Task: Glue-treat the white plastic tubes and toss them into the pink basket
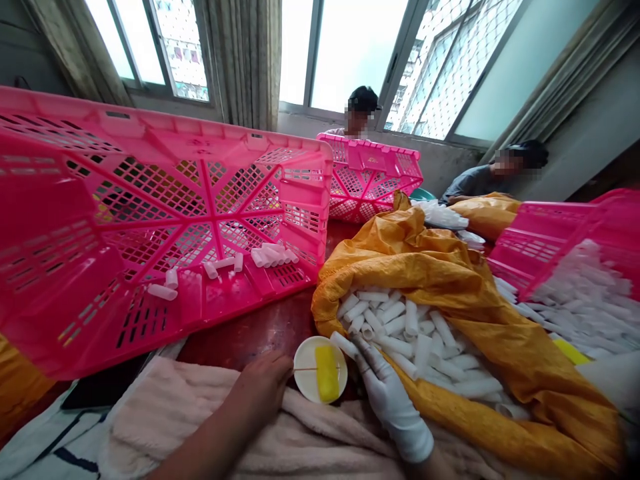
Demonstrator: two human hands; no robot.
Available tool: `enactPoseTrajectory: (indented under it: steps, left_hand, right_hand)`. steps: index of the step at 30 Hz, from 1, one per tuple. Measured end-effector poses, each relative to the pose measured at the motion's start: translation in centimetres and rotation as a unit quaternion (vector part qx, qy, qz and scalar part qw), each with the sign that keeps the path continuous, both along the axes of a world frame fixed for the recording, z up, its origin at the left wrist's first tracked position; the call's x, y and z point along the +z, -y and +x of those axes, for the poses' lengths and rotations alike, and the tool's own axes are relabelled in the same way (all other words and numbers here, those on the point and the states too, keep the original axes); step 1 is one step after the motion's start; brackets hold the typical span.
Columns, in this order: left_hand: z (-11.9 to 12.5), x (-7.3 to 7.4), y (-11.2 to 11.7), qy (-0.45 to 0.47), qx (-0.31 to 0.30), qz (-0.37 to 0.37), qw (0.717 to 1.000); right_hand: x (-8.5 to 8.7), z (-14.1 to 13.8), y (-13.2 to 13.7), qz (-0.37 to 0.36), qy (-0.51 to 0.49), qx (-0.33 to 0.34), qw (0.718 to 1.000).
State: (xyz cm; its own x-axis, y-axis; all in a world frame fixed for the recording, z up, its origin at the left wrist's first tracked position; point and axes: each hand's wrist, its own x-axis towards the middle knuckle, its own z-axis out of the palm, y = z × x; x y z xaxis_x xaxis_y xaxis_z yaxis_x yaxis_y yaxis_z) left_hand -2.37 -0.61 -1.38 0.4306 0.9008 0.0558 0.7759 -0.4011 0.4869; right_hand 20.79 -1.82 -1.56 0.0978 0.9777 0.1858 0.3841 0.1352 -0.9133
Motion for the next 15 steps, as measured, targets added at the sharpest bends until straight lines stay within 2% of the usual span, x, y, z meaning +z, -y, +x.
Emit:
enactPoseTrajectory:
  steps: [3, 7, 11, 15]
  left_hand:
    - [-0.1, 0.1, -0.2, -0.002, 0.001, -0.009, 1.0]
    - [-0.2, 0.3, -0.5, 0.008, 0.009, -0.014, 1.0]
    - [-0.4, 0.4, -0.4, 0.02, 0.012, -0.012, 1.0]
    - [-0.5, 0.4, -0.4, 0.029, 0.015, -0.013, 0.999]
  right_hand:
    - [0.9, -0.8, -1.4, -0.022, 0.023, 0.033, 0.999]
    - [1.5, -1.5, -2.5, -0.004, 0.056, 0.05, 0.997]
    - [1.0, -1.5, -2.6, 0.02, 0.07, 0.086, 0.994]
    - [0.4, -1.6, -2.6, 0.012, 0.061, 0.074, 0.995]
